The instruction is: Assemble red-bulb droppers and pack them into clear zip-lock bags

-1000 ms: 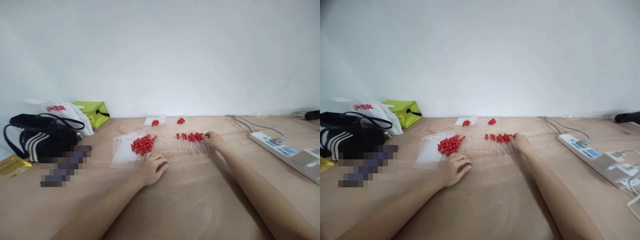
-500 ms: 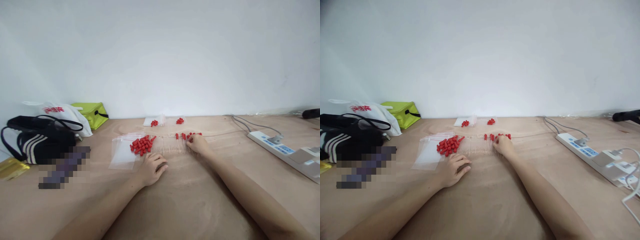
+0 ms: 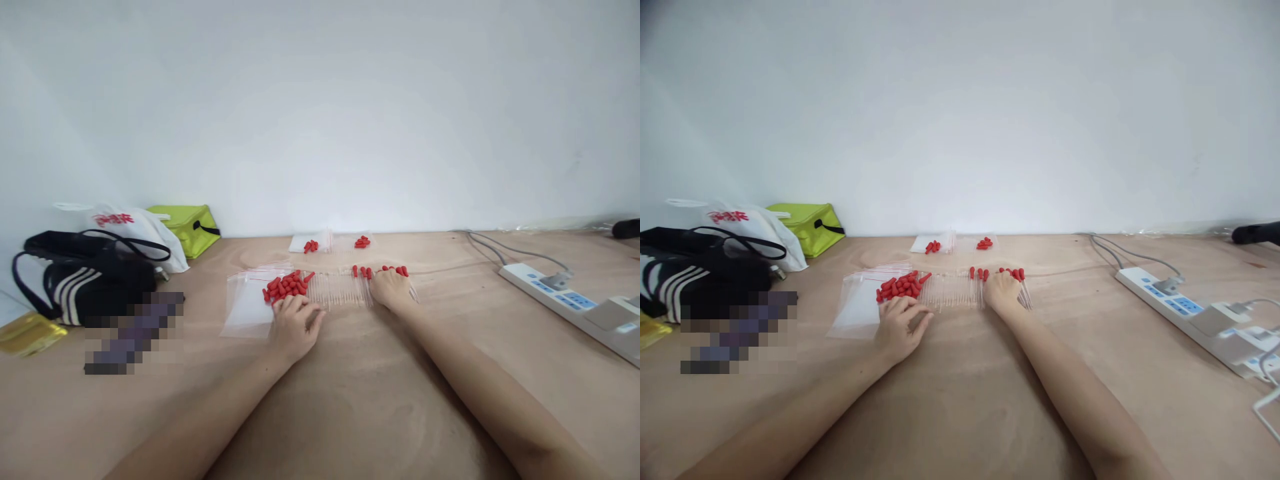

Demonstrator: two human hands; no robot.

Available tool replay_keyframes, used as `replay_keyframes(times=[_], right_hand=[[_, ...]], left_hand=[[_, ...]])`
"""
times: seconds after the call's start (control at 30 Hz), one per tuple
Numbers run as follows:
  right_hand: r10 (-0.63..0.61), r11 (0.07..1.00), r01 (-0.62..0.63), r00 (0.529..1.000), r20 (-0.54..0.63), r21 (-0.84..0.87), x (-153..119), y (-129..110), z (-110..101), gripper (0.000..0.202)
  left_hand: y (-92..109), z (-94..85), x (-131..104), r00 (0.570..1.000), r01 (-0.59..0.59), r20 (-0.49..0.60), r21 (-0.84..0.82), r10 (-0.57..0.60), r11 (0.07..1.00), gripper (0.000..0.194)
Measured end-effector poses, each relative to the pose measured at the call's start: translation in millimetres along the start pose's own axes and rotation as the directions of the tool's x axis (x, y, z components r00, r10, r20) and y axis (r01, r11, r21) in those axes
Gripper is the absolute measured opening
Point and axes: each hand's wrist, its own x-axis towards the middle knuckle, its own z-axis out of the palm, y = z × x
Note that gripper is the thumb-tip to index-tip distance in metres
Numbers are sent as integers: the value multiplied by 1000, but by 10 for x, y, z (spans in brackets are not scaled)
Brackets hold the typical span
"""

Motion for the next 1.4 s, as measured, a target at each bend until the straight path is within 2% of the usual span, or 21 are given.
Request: replay_keyframes(times=[0.07, 0.13, 0.2, 0.27, 0.37, 0.47, 0.57, 0.7, 0.8, 0.87, 0.93, 1.03, 1.13, 1.27, 1.4], right_hand=[[4, 1000, -4, 1000, -9, 4, -4, -3, -10, 32], [11, 1000, -11, 1000, -23, 6, -30, -10, -25, 34], [-23, 1000, 23, 996, -92, -4, -97, -20, -25, 35], [-130, 992, 126, 969, -213, -32, -209, -22, 6, 31], [-382, 921, 383, 851, -361, -72, -434, 14, 102, 23], [-561, 797, 603, 726, -399, -25, -635, 91, 201, 23], [-613, 725, 687, 681, -402, 58, -739, 157, 249, 23], [-612, 690, 714, 665, -428, 122, -758, 170, 261, 27], [-592, 711, 689, 693, -412, 139, -749, 161, 269, 39], [-579, 724, 671, 716, -389, 157, -747, 160, 272, 39], [-567, 728, 660, 731, -379, 184, -748, 159, 266, 30], [-558, 704, 668, 730, -393, 242, -758, 142, 245, 22], [-578, 657, 697, 711, -401, 288, -776, 116, 227, 21], [-617, 618, 725, 687, -383, 304, -799, 106, 219, 19], [-628, 609, 726, 687, -365, 319, -810, 116, 212, 18]], left_hand=[[-95, -3, 51, 993, 82, -93, 79, -75, 993, 8], [-200, -19, 140, 983, 153, -123, 123, -138, 981, 8], [-288, -31, 269, 976, 211, -88, 154, -199, 965, 11], [-343, -19, 424, 967, 248, 5, 194, -254, 949, 16], [-368, 64, 658, 934, 287, 130, 277, -332, 917, 22], [-369, 190, 828, 896, 301, 205, 371, -394, 878, 26], [-367, 286, 916, 881, 300, 221, 421, -418, 856, 25], [-294, 280, 939, 903, 274, 193, 428, -384, 861, 21], [-156, 190, 840, 948, 202, 157, 369, -275, 907, 17], [-58, 120, 682, 989, 69, 118, 173, -90, 983, 13], [12, 60, 466, 994, 0, 108, -62, 7, 998, 11], [41, 7, 148, 985, 46, 172, -258, -1, 965, 8], [22, -6, -17, 981, 53, 192, -346, 16, 937, 14], [23, -5, -23, 981, 18, 185, -391, 59, 920, 16], [29, 11, -10, 982, 2, 176, -405, 76, 915, 15]])
